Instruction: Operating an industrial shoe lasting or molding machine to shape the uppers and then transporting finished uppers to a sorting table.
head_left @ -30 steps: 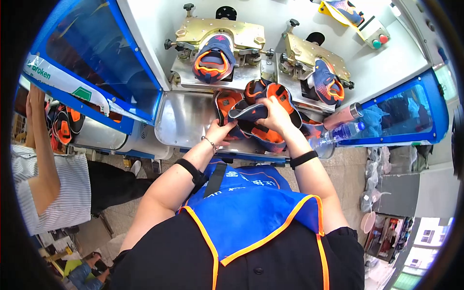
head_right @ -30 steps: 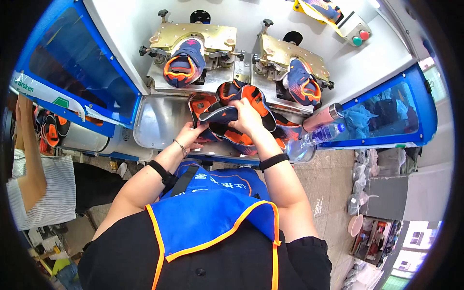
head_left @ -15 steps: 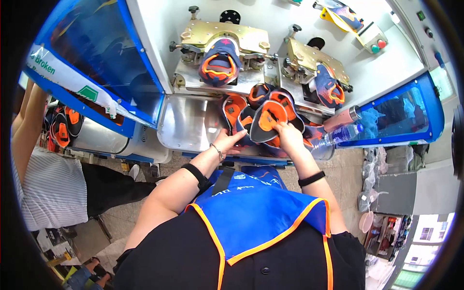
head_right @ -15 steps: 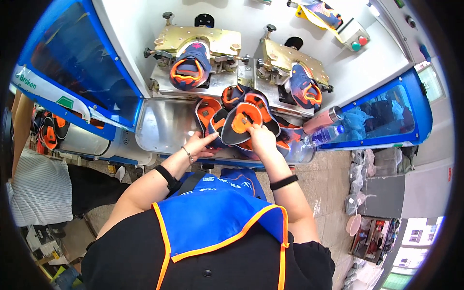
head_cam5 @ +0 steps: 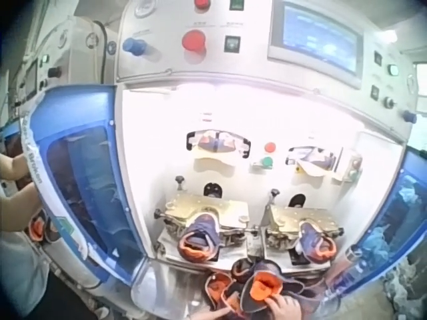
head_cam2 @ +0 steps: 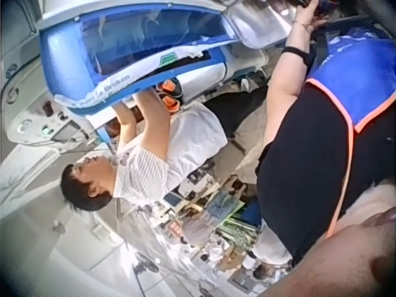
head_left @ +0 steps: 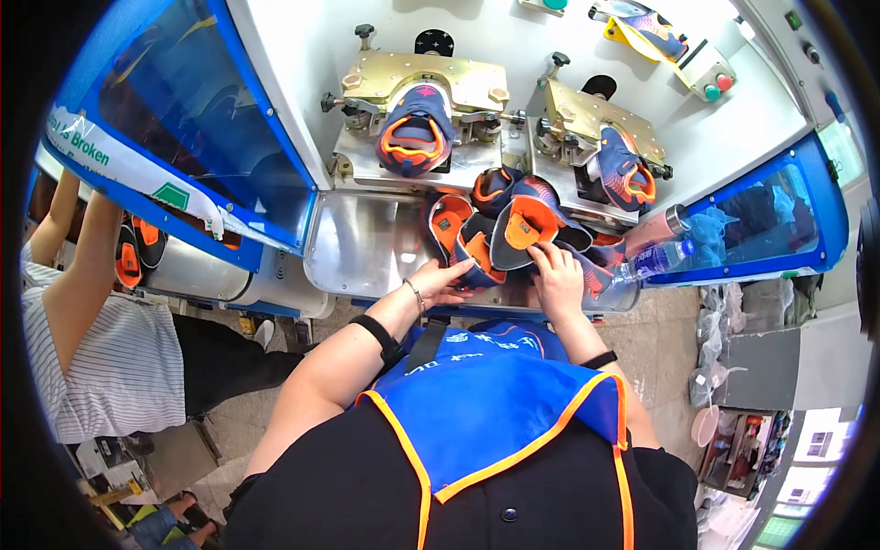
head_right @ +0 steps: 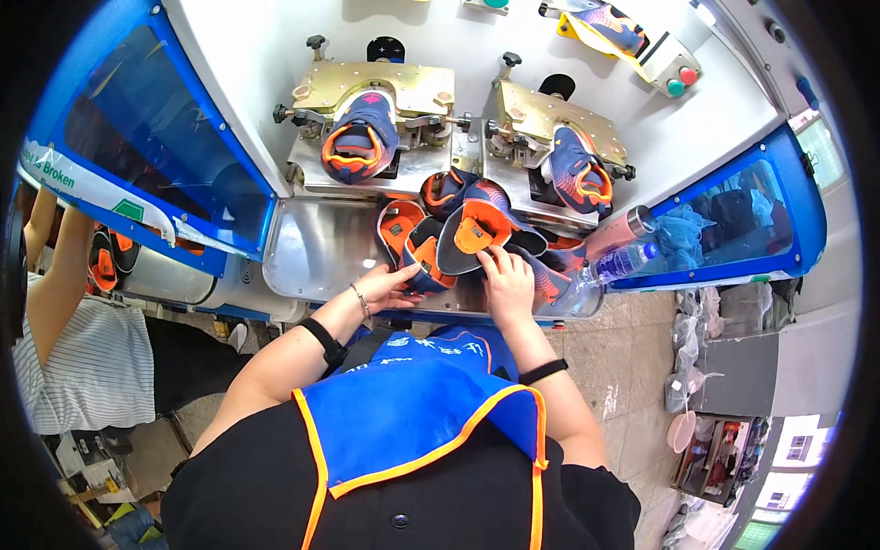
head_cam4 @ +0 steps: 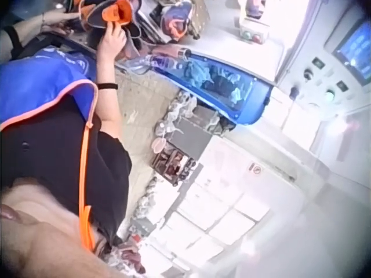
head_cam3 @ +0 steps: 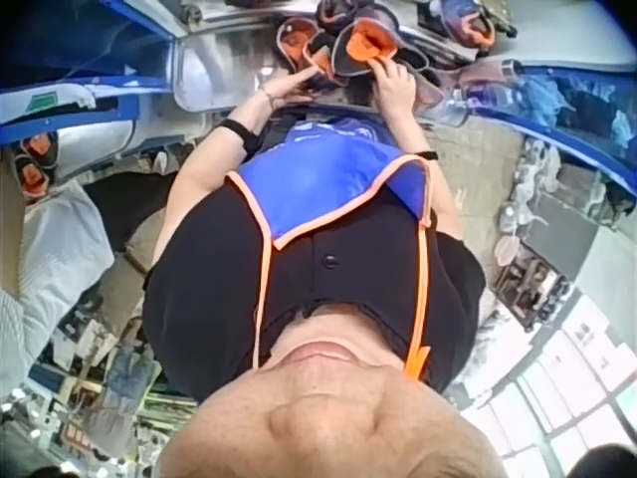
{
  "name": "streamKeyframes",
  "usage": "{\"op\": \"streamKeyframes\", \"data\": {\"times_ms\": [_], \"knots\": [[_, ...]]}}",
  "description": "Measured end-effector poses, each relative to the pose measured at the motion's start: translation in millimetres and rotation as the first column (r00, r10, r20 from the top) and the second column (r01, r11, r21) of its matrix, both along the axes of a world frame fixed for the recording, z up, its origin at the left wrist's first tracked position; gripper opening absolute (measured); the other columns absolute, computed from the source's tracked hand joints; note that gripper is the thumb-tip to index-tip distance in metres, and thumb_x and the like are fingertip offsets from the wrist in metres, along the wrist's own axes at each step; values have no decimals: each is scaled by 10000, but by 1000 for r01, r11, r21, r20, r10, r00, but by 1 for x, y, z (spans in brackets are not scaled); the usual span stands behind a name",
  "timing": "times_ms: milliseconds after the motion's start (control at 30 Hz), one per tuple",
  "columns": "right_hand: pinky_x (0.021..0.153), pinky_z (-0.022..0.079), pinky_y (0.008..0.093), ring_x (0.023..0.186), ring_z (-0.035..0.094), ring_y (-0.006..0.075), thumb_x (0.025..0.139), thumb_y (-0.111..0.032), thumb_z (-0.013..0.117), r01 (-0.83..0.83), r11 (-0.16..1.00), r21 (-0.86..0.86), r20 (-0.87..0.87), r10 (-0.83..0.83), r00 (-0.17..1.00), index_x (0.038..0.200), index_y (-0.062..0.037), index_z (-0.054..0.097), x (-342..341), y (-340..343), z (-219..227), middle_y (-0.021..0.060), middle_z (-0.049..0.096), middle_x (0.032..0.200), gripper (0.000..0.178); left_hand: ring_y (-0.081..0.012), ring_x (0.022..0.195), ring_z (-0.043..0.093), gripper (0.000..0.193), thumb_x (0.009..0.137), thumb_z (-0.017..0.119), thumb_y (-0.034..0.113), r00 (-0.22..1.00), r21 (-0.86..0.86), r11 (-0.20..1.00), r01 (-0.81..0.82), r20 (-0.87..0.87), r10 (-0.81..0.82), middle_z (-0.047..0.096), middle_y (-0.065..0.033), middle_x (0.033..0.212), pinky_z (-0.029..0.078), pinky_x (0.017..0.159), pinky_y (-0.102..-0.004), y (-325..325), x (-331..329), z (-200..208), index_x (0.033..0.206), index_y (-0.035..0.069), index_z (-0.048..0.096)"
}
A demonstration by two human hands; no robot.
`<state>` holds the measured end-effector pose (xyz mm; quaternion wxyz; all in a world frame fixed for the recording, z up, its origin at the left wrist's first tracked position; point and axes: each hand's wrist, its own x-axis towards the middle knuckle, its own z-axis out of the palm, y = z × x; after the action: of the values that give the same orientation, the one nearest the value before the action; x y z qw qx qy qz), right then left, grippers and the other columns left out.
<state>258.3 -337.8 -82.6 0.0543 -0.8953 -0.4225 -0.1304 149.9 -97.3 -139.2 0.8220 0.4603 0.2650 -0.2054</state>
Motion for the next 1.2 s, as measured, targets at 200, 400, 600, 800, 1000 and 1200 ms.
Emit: {"op": "streamKeyframes", "data": {"times_ms": [200, 400, 600, 800, 1000, 1200], "knots": [[956, 408, 433, 1139, 515, 278, 608, -142, 782, -5, 999, -39, -25, 4, 1000, 1259, -160, 568, -12, 12, 6, 64, 531, 1258, 685, -293, 826, 713, 598, 876, 692, 468, 999, -51, 999, -4, -48, 2, 625, -207, 1143, 616, 617, -332, -17, 1, 5, 1244, 47, 478], [963, 384, 449, 1184, 488, 319, 663, -349, 825, -126, 969, 210, -97, 149, 984, 1299, -138, 546, -30, 30, 70, 133, 494, 1320, 726, -207, 782, 708, 752, 872, 572, 654, 974, 326, 919, 224, -57, -218, 666, -186, 1067, 581, 556, -275, 9, -11, 8, 1160, -41, 587], [907, 478, 428, 1056, 582, 340, 744, -163, 758, -327, 839, 435, 137, 298, 945, 1099, -56, 614, 12, 81, 141, 153, 590, 1161, 397, -133, 448, 588, 621, 861, 624, 619, 990, 477, 868, 135, -35, -134, 607, -49, 559, 466, 394, -262, 56, -48, -16, 624, 45, 608], [742, 498, 377, 891, 621, 290, 822, -88, 671, -460, 807, 371, 316, 356, 880, 988, -75, 649, 59, 145, 222, 104, 651, 970, 167, -100, 388, 480, 546, 894, 653, 505, 998, 594, 804, -26, -27, 52, 534, -8, 505, 352, 352, -256, 91, -71, -33, 573, 76, 549], [634, 516, 411, 692, 635, 316, 918, -287, 607, -373, 830, 415, 198, 318, 927, 798, -97, 650, 30, 213, 191, 107, 631, 719, 228, -144, 408, 572, 532, 895, 639, 438, 989, 712, 686, -150, 108, 104, 591, -68, 487, 437, 409, -290, 83, -76, -46, 577, 11, 639], [797, 541, 424, 975, 638, 381, 776, -216, 729, -66, 990, 126, -206, 91, 974, 1338, -18, 420, -32, 214, 56, 193, 482, 1305, 671, -152, 415, 579, 535, 904, 614, 436, 997, 712, 699, -70, 37, 63, 604, -66, 497, 467, 446, -301, 81, -71, -33, 580, 12, 660]]}}
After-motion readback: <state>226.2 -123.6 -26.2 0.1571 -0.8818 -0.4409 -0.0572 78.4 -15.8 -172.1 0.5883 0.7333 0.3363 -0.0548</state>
